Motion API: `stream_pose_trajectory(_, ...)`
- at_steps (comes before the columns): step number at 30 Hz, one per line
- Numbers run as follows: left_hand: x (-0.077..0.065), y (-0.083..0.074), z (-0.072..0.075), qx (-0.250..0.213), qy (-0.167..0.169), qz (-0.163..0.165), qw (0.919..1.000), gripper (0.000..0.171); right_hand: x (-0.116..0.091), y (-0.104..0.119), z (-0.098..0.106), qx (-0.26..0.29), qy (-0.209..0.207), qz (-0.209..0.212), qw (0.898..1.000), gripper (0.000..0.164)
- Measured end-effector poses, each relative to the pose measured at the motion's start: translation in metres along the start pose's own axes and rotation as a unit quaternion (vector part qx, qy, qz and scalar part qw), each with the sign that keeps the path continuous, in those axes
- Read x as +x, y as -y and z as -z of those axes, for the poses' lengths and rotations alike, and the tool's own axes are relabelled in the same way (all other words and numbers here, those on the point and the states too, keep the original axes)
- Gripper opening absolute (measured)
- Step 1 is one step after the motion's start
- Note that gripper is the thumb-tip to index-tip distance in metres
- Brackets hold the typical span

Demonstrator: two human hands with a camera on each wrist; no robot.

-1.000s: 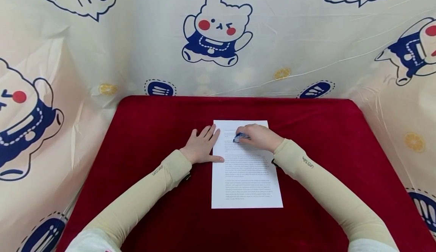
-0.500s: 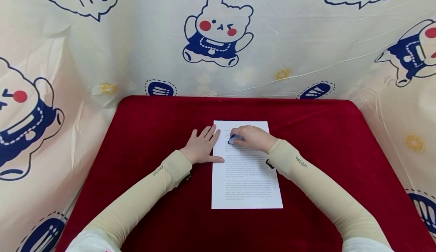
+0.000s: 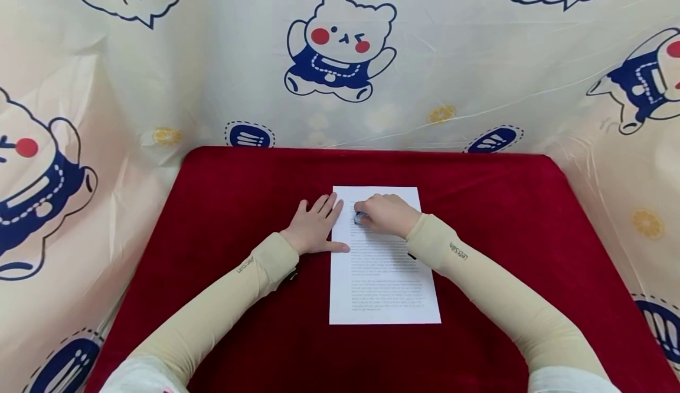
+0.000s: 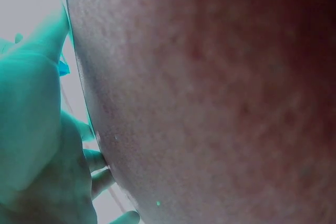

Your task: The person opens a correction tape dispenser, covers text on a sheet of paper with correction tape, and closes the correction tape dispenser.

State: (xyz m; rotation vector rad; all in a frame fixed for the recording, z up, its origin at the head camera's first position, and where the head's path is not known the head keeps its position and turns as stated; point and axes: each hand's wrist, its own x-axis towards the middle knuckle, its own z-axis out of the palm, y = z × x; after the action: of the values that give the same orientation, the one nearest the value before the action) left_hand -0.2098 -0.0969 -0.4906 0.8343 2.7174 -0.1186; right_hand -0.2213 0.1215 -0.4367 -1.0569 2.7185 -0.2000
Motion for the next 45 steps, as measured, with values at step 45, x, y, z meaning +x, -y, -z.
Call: stream_pose_trajectory(45,-0.006,-0.005,0.012,0.005,0.007,0.009,0.9999,0.114,-0.006,0.000,0.010,-0.052,0.035,-0.020,0.998,0.022)
